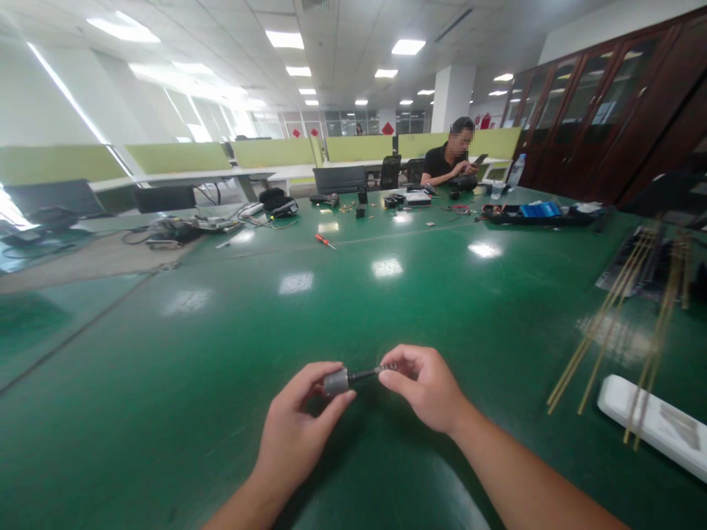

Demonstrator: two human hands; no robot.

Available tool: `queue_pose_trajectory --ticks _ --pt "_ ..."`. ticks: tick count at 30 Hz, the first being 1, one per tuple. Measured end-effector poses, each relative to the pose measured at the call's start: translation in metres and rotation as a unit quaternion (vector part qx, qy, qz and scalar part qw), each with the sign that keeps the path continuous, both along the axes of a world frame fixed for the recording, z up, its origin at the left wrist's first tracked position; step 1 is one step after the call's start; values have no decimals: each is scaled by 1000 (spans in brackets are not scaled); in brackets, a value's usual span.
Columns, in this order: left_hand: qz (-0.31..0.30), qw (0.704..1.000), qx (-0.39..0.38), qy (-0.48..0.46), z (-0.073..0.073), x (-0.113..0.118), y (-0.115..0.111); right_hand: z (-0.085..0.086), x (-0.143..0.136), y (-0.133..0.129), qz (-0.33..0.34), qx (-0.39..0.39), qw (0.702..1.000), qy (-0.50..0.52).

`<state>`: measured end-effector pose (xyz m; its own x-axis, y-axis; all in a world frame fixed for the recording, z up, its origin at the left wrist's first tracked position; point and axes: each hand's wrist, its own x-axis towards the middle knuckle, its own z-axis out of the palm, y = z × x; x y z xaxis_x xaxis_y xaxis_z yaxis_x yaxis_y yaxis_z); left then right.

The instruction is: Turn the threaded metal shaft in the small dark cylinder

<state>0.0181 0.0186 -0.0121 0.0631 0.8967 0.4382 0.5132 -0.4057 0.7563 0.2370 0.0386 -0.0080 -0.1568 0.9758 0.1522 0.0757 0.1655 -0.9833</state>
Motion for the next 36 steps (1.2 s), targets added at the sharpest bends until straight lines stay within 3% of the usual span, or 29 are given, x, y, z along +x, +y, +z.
queue_pose_trajectory --ticks 30,36 --pt "4 1000 1 -17 -1 -3 3 2 1 0 -8 0 1000 -5" --pt "37 997 -58 -19 -1 -6 2 -7 2 9 -34 -26 995 90"
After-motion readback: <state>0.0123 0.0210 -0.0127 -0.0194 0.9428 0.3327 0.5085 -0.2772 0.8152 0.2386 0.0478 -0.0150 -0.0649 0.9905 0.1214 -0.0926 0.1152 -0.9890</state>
